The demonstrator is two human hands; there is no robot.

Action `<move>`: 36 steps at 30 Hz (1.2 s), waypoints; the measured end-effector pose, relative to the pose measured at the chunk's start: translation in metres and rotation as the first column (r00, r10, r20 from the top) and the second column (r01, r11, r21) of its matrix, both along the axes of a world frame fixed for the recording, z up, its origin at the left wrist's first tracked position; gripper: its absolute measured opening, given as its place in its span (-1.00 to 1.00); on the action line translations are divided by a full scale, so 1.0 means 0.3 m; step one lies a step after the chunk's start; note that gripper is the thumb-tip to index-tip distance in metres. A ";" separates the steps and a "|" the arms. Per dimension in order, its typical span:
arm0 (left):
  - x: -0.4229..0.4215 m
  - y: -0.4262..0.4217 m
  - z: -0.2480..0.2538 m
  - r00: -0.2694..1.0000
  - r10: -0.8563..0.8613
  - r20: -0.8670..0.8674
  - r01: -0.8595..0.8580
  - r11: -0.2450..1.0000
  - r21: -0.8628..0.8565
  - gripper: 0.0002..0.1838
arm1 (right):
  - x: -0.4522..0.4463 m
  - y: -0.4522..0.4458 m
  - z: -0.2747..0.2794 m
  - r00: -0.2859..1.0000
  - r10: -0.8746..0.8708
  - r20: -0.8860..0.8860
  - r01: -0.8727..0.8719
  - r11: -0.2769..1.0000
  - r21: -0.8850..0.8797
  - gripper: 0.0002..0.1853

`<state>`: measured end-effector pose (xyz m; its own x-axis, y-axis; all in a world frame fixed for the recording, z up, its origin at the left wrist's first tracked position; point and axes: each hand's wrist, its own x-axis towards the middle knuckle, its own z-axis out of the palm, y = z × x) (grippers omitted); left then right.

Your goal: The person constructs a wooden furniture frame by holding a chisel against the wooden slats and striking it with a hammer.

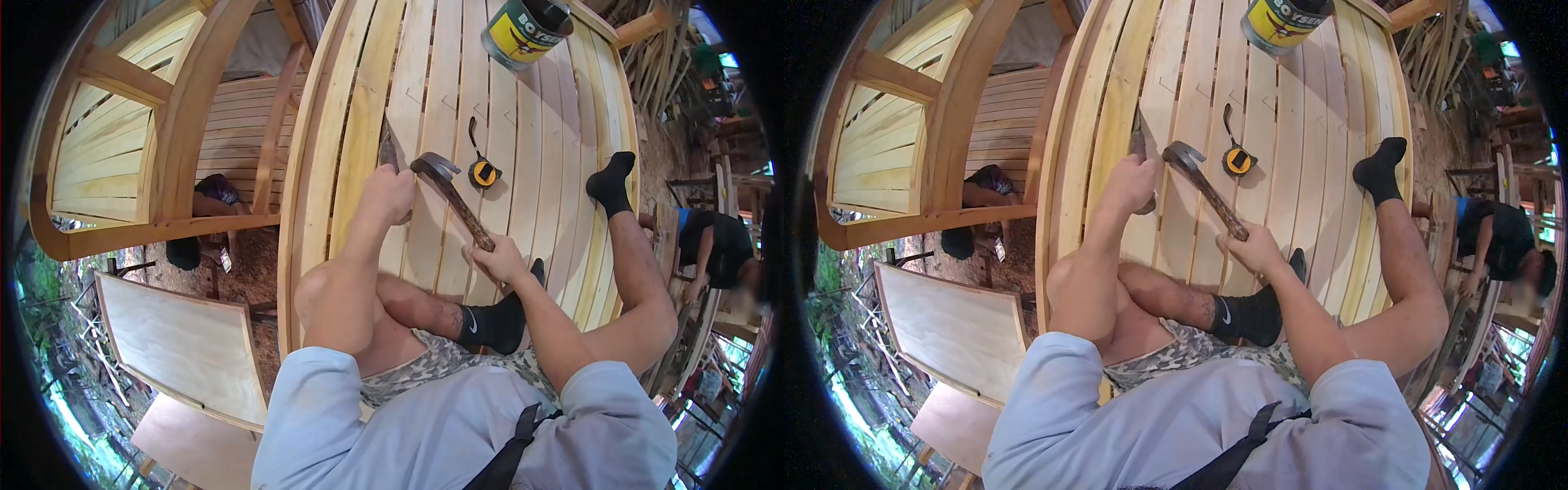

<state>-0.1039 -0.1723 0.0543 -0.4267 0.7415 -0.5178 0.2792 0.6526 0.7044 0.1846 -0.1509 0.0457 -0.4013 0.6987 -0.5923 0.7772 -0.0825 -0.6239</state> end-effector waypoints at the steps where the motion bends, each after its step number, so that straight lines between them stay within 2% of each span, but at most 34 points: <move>1: 0.002 -0.004 0.002 0.995 -0.053 -0.083 0.056 0.998 0.037 -0.50 | 0.001 0.001 -0.005 1.000 0.017 0.006 -0.017 0.999 0.028 -0.51; 2: 0.004 -0.006 0.020 0.981 -0.102 -0.167 0.115 0.991 0.070 -0.50 | 0.004 0.002 -0.010 1.000 0.016 0.005 -0.016 0.999 0.028 -0.51; 3: 0.004 -0.004 0.037 0.981 -0.103 -0.167 0.116 0.991 0.070 -0.50 | 0.006 0.002 -0.014 1.000 0.011 0.018 -0.011 1.000 0.016 -0.50; 5: 0.003 0.005 0.071 0.989 -0.132 -0.070 0.127 0.989 -0.073 -0.46 | 0.009 0.005 -0.021 1.000 0.002 0.029 -0.003 1.000 0.004 -0.48; 6: -0.001 0.007 0.031 0.988 -0.135 -0.069 0.130 0.989 -0.076 -0.46 | 0.010 0.004 -0.024 1.000 0.013 0.025 -0.013 1.000 0.022 -0.49; 8: -0.008 0.007 -0.065 0.946 -0.264 -0.189 0.259 0.965 -0.049 -0.48 | 0.012 0.000 -0.031 1.000 0.019 0.023 -0.020 0.999 0.036 -0.50; 11: 0.015 -0.006 0.132 0.968 -0.214 -0.132 0.209 0.976 -0.055 -0.48 | 0.015 0.004 -0.041 1.000 -0.002 -0.002 0.002 1.000 0.021 -0.51; 14: 0.018 0.003 0.127 0.988 -0.143 -0.059 0.138 0.988 -0.070 -0.45 | 0.019 0.001 -0.039 1.000 0.005 0.020 -0.005 1.000 0.010 -0.54; 16: 0.021 0.010 0.078 0.992 -0.109 -0.066 0.105 0.993 -0.060 -0.45 | 0.012 -0.011 -0.015 0.993 -0.061 -0.103 0.058 0.998 -0.039 -0.59; 18: 0.018 0.011 -0.005 0.994 -0.073 -0.076 0.069 0.996 -0.050 -0.45 | 0.031 -0.002 -0.053 0.989 -0.077 -0.127 0.069 0.995 -0.068 -0.61; 20: 0.006 0.007 -0.075 0.961 -0.214 -0.177 0.217 0.976 -0.005 -0.45 | 0.019 0.015 -0.068 0.985 -0.090 -0.145 0.075 0.992 -0.105 -0.64; 22: 0.007 0.006 -0.077 0.962 -0.210 -0.174 0.211 0.977 -0.010 -0.45 | -0.056 0.045 -0.007 0.961 -0.056 -0.269 0.082 0.993 0.087 -0.68; 23: 0.011 0.007 -0.072 0.963 -0.205 -0.174 0.207 0.978 -0.006 -0.45 | -0.098 0.061 0.019 0.946 -0.062 -0.319 0.106 0.987 0.122 -0.71; 24: 0.018 0.007 -0.030 0.962 -0.210 -0.174 0.212 0.977 -0.011 -0.45 | -0.143 0.077 0.060 0.945 -0.068 -0.320 0.111 0.987 0.118 -0.71; 26: 0.034 0.005 0.085 0.986 -0.131 -0.101 0.128 0.991 -0.031 -0.45 | -0.226 0.108 0.142 0.866 -0.213 -0.453 0.228 0.973 -0.022 -0.67; 27: 0.038 0.005 0.083 0.986 -0.134 -0.103 0.132 0.991 -0.030 -0.45 | -0.249 0.122 0.157 0.864 -0.216 -0.455 0.231 0.973 -0.021 -0.67; 29: 0.036 0.010 0.076 0.999 -0.028 -0.043 0.026 0.998 -0.057 -0.46 | -0.293 0.146 0.181 0.781 -0.182 -0.598 0.249 0.968 0.031 -0.63; 30: 0.036 0.010 0.075 0.999 -0.030 -0.044 0.028 0.998 -0.057 -0.46 | -0.310 0.155 0.196 0.780 -0.183 -0.598 0.251 0.967 0.031 -0.63; 32: 0.041 0.011 0.083 0.999 0.031 0.023 -0.030 0.999 -0.038 -0.46 | -0.329 0.167 0.222 0.669 -0.251 -0.699 0.299 0.953 -0.057 -0.60; 35: 0.048 0.014 0.126 0.999 0.032 0.031 -0.029 0.996 -0.090 -0.47 | -0.326 0.180 0.227 0.710 -0.220 -0.669 0.252 0.966 -0.050 -0.50; 36: 0.040 0.012 0.080 1.000 0.013 0.028 -0.010 0.996 -0.089 -0.47 | -0.323 0.182 0.223 0.704 -0.233 -0.671 0.270 0.961 -0.050 -0.50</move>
<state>-0.0919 -0.1686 0.0784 -0.4190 0.6870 -0.5937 0.2518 0.7161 0.6510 0.0877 -0.0964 0.1125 -0.4825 0.8517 -0.2044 0.1153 -0.1695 -0.9788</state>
